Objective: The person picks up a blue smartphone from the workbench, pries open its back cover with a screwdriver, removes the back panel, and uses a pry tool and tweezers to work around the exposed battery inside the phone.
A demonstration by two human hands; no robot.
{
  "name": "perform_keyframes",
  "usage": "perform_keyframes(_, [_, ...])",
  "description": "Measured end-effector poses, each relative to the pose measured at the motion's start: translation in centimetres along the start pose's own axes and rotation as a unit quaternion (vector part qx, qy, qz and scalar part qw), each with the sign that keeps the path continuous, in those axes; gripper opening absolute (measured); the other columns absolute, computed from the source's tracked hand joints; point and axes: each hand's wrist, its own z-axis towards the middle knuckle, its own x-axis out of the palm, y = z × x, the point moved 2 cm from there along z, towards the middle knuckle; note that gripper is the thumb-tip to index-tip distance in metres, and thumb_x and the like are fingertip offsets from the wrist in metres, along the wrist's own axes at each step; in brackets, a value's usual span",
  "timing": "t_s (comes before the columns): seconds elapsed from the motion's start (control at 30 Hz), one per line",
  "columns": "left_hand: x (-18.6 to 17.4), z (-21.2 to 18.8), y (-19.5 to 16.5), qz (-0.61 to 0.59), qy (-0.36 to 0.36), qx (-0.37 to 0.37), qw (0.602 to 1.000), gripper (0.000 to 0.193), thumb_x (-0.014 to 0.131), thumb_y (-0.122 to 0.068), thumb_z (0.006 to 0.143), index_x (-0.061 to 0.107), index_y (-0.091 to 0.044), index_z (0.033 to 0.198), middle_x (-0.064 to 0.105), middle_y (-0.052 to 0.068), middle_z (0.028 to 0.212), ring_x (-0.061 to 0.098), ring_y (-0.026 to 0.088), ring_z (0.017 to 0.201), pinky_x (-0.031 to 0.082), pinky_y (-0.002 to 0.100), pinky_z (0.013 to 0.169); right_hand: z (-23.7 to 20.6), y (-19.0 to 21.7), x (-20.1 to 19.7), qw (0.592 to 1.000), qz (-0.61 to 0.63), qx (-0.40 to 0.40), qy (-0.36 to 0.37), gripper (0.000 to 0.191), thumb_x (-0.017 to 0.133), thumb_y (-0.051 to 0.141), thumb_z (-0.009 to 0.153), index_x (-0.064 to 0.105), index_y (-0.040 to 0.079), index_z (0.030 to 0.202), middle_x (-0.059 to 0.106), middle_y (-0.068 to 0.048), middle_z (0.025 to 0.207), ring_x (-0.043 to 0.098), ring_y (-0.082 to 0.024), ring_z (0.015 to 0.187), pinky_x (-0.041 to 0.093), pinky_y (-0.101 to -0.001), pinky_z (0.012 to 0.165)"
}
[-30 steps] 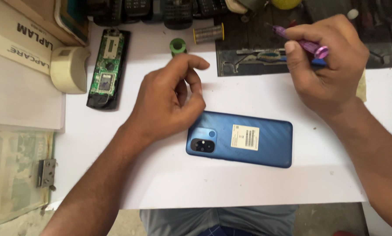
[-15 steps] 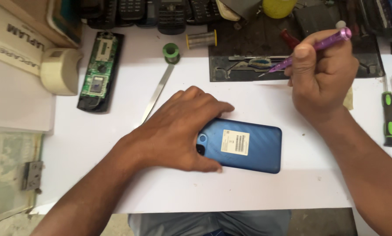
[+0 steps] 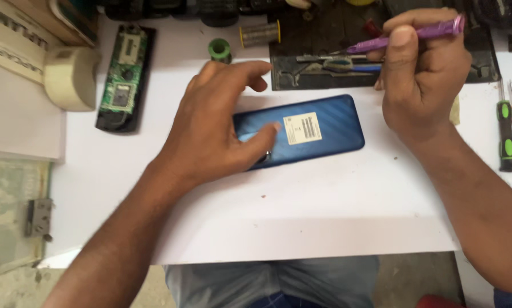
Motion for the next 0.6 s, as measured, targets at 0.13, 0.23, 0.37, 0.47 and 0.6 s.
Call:
perform_keyframes(0.13, [-1.7, -1.6, -0.5, -0.029, -0.04, -0.008, 0.999, 0.063, 0.071, -0.016, 0.079, 0.056, -0.002, 0.138, 0.068, 0.01, 0.116, 0.059, 0.026, 0.112, 0.05, 0.041, 0.095, -1.6, 1.8, 0.4, 1.0, -0.016, -0.012, 0.005, 0.025, 0.048, 0.021, 0.126, 0.049, -0.003, 0.124, 0.061, -0.01, 0.088, 0.059, -0.009, 0.061, 0.047, -0.0203, 0.055])
perform_keyframes(0.23, [-2.0, -2.6, -0.9, -0.031, -0.009, -0.028, 0.999, 0.06, 0.07, -0.013, 0.076, 0.058, -0.003, 0.134, 0.069, 0.008, 0.114, 0.06, 0.026, 0.098, 0.05, 0.043, 0.09, -1.9, 2.3, 0.8, 1.0, 0.002, 0.001, 0.006, 0.026, 0.049, 0.022, 0.127, 0.048, -0.004, 0.124, 0.063, -0.011, 0.088, 0.057, -0.008, 0.06, 0.047, -0.0205, 0.055])
perform_keyframes(0.37, [-1.6, -3.2, -0.1, -0.015, -0.044, -0.024, 0.999, 0.058, 0.06, -0.004, 0.077, 0.059, -0.005, 0.135, 0.07, 0.005, 0.113, 0.062, 0.025, 0.106, 0.051, 0.042, 0.094, -1.6, 2.4, 1.7, 1.0, -0.015, 0.015, 0.0, 0.023, 0.05, 0.019, 0.125, 0.051, -0.003, 0.118, 0.063, -0.01, 0.081, 0.059, -0.009, 0.059, 0.049, -0.021, 0.055])
perform_keyframes(0.47, [-2.5, -3.2, 1.7, -0.054, -0.033, -0.061, 0.996, 0.057, 0.058, -0.005, 0.079, 0.058, -0.005, 0.136, 0.07, 0.007, 0.115, 0.062, 0.024, 0.108, 0.052, 0.04, 0.091, -1.0, 2.3, 3.0, 1.0, -0.004, 0.015, 0.013, 0.016, 0.054, 0.012, 0.121, 0.051, -0.003, 0.115, 0.062, -0.01, 0.083, 0.064, -0.01, 0.064, 0.055, -0.0212, 0.058])
perform_keyframes(0.6, [-4.0, -2.9, 2.6, 0.018, 0.073, -0.035, 0.997, 0.071, 0.077, -0.026, 0.075, 0.054, -0.001, 0.137, 0.068, 0.013, 0.113, 0.058, 0.029, 0.105, 0.047, 0.046, 0.092, -0.1, 2.9, 4.1, 0.999, 0.011, 0.027, 0.033, 0.011, 0.064, 0.002, 0.11, 0.055, -0.003, 0.111, 0.066, -0.012, 0.09, 0.067, -0.011, 0.067, 0.057, -0.0207, 0.058])
